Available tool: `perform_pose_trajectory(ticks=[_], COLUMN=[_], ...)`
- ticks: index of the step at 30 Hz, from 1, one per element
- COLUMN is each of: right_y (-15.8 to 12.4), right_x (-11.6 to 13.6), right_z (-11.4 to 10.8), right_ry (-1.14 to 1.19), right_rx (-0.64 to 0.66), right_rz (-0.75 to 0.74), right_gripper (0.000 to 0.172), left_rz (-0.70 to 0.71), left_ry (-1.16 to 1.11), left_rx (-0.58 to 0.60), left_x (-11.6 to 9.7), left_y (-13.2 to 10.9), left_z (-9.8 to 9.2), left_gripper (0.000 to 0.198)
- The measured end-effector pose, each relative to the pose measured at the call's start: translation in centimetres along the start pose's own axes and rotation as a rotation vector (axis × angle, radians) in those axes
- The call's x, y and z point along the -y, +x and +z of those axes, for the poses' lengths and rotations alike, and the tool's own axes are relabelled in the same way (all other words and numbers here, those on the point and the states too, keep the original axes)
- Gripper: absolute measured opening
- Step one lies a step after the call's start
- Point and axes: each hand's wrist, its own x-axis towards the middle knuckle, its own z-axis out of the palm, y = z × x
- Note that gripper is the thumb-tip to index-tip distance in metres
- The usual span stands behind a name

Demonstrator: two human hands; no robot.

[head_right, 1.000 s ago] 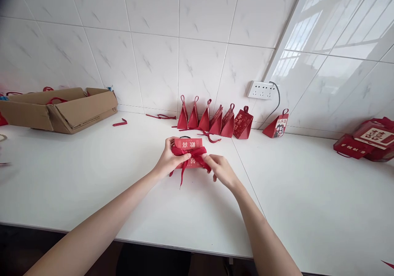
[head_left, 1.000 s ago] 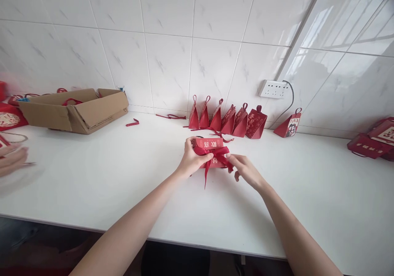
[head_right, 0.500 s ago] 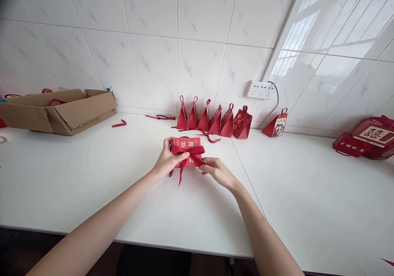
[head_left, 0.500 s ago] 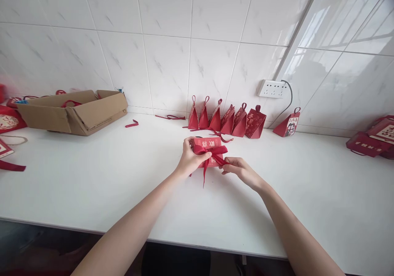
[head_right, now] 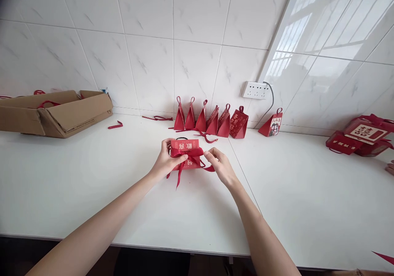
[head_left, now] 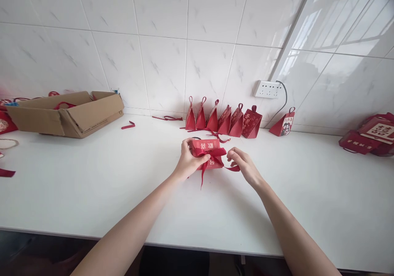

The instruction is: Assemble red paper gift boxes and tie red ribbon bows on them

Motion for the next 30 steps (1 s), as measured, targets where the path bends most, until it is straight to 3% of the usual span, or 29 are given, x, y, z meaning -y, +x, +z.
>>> perform_pose_trajectory(ticks=[7,10,12,15,22,30], right_y=[0.1,0.1,0.2,0.3,0.5,0.4], right_x=[-0.4,-0.4,-0.4,-0.5,-0.8,-0.6], right_z=[1.5,1.4,1.3,1.3,1.3,1.3], right_ry=[0.199,0.252,0.259,0.263,0.320,0.364], right_rx=[-0.008,-0.012,-0.008,-0.002,0.000,-0.052], right_rz=[-0.038,-0.041,-0.045,-0.057,-0.028,-0.039], right_gripper=[0.044,0.043,0.043,0.044,0.044,0.044], left_rz=[0.020,0.169,0.315,0.418,0.305,0.270], left_ry=[0.006,0.093,0.195,0.274,0.102,0.129], left_rx=[0.109,0.052,0.027,0.045,0.024,-0.087], left_x=[0.6,0.5,0.4,0.2,0.5,0.8], left_y=[-0.6,-0.7,-0.7,-0.4,-0.1,-0.5], left_z=[0.4,0.2,0.0,-0.5,-0.6,0.4], left_gripper=[0.073,0.076,0.061,0.019,0.021,0.018])
